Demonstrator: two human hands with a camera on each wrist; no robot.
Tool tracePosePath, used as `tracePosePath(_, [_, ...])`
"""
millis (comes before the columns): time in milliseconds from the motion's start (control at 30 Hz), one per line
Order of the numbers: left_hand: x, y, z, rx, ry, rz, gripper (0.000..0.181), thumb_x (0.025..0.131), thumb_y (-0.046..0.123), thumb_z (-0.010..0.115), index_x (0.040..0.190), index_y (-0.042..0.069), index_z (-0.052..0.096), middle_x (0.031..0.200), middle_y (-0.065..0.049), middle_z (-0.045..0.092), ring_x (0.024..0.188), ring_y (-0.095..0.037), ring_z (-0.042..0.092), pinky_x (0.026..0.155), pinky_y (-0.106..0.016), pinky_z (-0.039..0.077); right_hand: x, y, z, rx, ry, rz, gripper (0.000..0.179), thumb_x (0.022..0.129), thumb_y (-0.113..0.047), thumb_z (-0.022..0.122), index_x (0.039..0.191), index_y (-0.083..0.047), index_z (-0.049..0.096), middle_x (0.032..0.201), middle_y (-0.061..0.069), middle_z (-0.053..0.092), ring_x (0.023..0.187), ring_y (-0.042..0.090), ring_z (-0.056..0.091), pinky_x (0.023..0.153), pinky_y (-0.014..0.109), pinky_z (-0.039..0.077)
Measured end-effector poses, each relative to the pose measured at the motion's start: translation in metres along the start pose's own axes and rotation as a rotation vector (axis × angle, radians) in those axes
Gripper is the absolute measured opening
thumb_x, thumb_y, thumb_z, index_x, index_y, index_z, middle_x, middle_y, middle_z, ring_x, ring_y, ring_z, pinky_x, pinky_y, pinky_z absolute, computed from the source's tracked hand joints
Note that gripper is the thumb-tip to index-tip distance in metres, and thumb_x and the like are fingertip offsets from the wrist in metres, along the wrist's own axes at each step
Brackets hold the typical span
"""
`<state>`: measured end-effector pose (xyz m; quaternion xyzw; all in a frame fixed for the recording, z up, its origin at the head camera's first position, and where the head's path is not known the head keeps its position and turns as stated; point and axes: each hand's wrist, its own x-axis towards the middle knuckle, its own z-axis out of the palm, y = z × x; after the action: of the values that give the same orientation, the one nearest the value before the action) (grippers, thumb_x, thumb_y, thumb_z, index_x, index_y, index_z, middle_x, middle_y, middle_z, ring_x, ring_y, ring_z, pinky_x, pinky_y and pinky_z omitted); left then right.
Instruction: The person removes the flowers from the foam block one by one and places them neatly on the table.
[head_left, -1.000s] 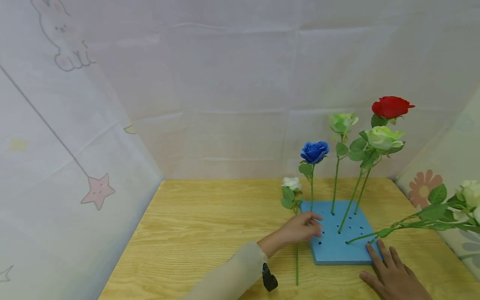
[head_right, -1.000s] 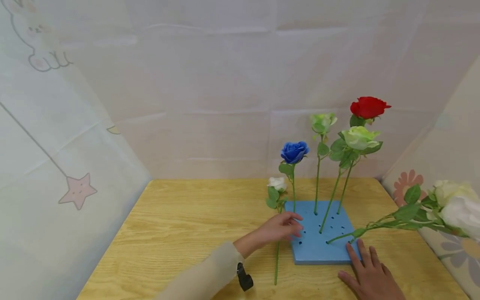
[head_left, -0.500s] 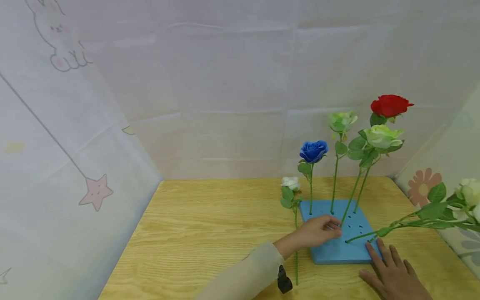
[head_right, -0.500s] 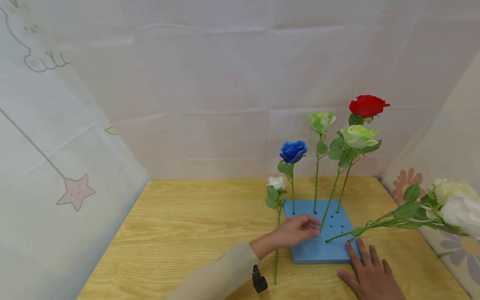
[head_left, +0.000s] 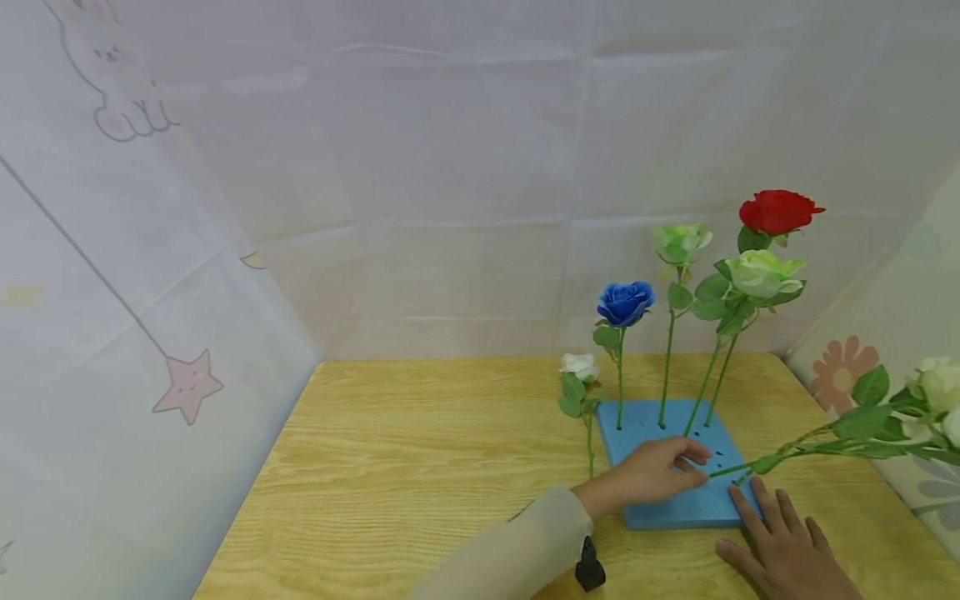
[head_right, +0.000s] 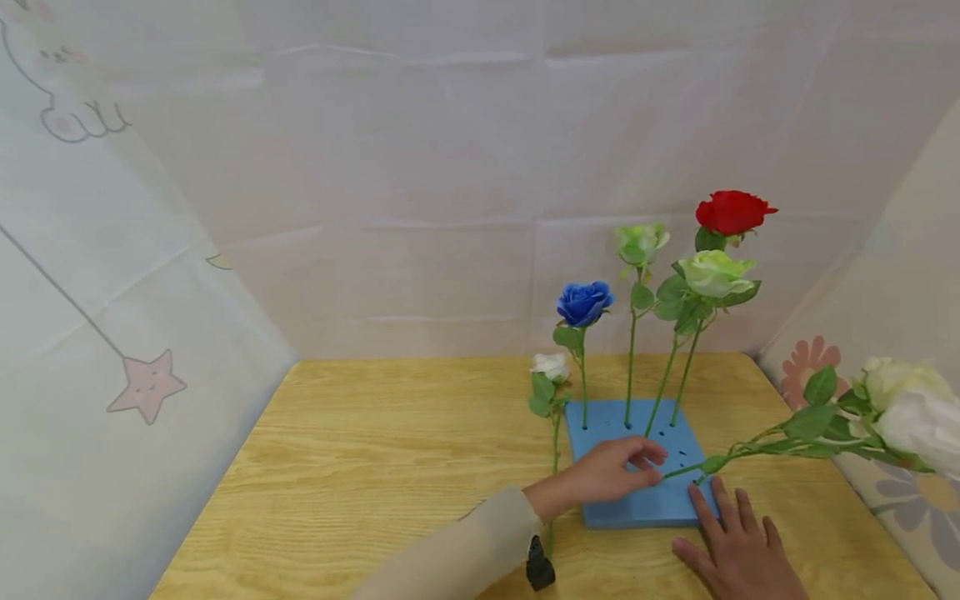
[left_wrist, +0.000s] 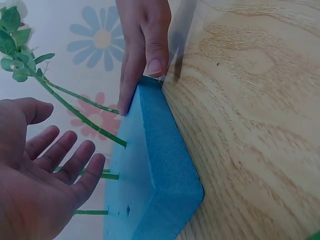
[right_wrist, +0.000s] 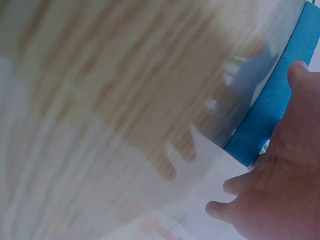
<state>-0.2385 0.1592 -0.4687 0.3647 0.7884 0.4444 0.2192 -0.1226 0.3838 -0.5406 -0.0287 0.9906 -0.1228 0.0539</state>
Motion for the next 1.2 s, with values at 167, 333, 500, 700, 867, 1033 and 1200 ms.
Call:
tracePosePath(167, [0.006, 0.000, 0.005, 0.022, -0.003, -0.016, 0.037, 0.104, 0.031, 0.061, 0.140, 0.023, 0.059, 0.131, 0.019, 0.060, 0.109, 0.008, 0.058, 0.082, -0.015, 0.051, -0.001, 0.000, 0.001, 0.001, 0.005, -0.001, 0.087, 0.102, -0.064, 0.042, 0.160, -0.002, 0.024, 0.163, 0.032, 0.010, 0.134, 0.068, 0.023, 0.093, 0.087, 0.020])
tracePosePath(333, [0.013, -0.002, 0.008, 0.071, 0.003, -0.014, 0.038, 0.103, 0.031, 0.063, 0.139, 0.024, 0.058, 0.132, 0.018, 0.060, 0.113, 0.006, 0.058, 0.085, -0.014, 0.050, -0.001, 0.000, 0.001, 0.005, -0.001, 0.002, 0.086, 0.102, -0.064, 0.042, 0.161, -0.004, 0.022, 0.164, 0.031, 0.008, 0.135, 0.067, 0.022, 0.093, 0.087, 0.019])
tracePosePath(500, [0.021, -0.002, 0.013, 0.120, 0.005, 0.011, 0.039, 0.102, 0.030, 0.064, 0.141, 0.025, 0.057, 0.134, 0.020, 0.059, 0.116, 0.005, 0.057, 0.086, -0.012, 0.048, -0.001, 0.000, 0.002, 0.005, -0.002, 0.002, 0.086, 0.102, -0.065, 0.042, 0.162, -0.007, 0.020, 0.165, 0.031, 0.007, 0.136, 0.067, 0.022, 0.093, 0.087, 0.019])
tracePosePath(700, [0.028, 0.004, 0.018, 0.146, -0.023, 0.028, 0.043, 0.102, 0.026, 0.064, 0.144, 0.025, 0.054, 0.138, 0.018, 0.058, 0.118, 0.005, 0.057, 0.085, -0.011, 0.047, -0.002, 0.000, 0.001, 0.011, -0.008, 0.000, 0.086, 0.102, -0.064, 0.041, 0.164, -0.011, 0.013, 0.166, 0.028, 0.001, 0.138, 0.066, 0.018, 0.094, 0.087, 0.017])
tracePosePath(867, [0.034, 0.006, 0.021, 0.158, -0.028, 0.041, 0.042, 0.102, 0.024, 0.064, 0.143, 0.027, 0.055, 0.137, 0.019, 0.058, 0.119, 0.005, 0.056, 0.084, -0.010, 0.047, -0.004, 0.000, 0.000, 0.018, -0.004, -0.008, 0.086, 0.102, -0.063, 0.042, 0.165, -0.019, 0.003, 0.166, 0.028, 0.001, 0.139, 0.066, 0.017, 0.093, 0.088, 0.017])
tracePosePath(1033, [0.040, 0.007, 0.025, 0.170, -0.020, 0.053, 0.038, 0.103, 0.028, 0.063, 0.140, 0.031, 0.057, 0.128, 0.019, 0.062, 0.116, 0.005, 0.057, 0.086, -0.010, 0.046, -0.004, 0.000, 0.000, 0.024, 0.003, -0.010, 0.088, 0.101, -0.065, 0.043, 0.164, -0.023, -0.002, 0.166, 0.029, 0.005, 0.138, 0.066, 0.019, 0.093, 0.088, 0.017])
tracePosePath(1200, [0.043, 0.008, 0.028, 0.147, -0.007, 0.032, 0.033, 0.102, 0.029, 0.064, 0.135, 0.032, 0.061, 0.120, 0.021, 0.065, 0.109, 0.008, 0.059, 0.084, -0.011, 0.047, -0.004, 0.001, 0.001, 0.033, 0.005, -0.009, 0.089, 0.101, -0.066, 0.043, 0.165, -0.022, -0.001, 0.165, 0.029, 0.008, 0.137, 0.066, 0.021, 0.094, 0.087, 0.016])
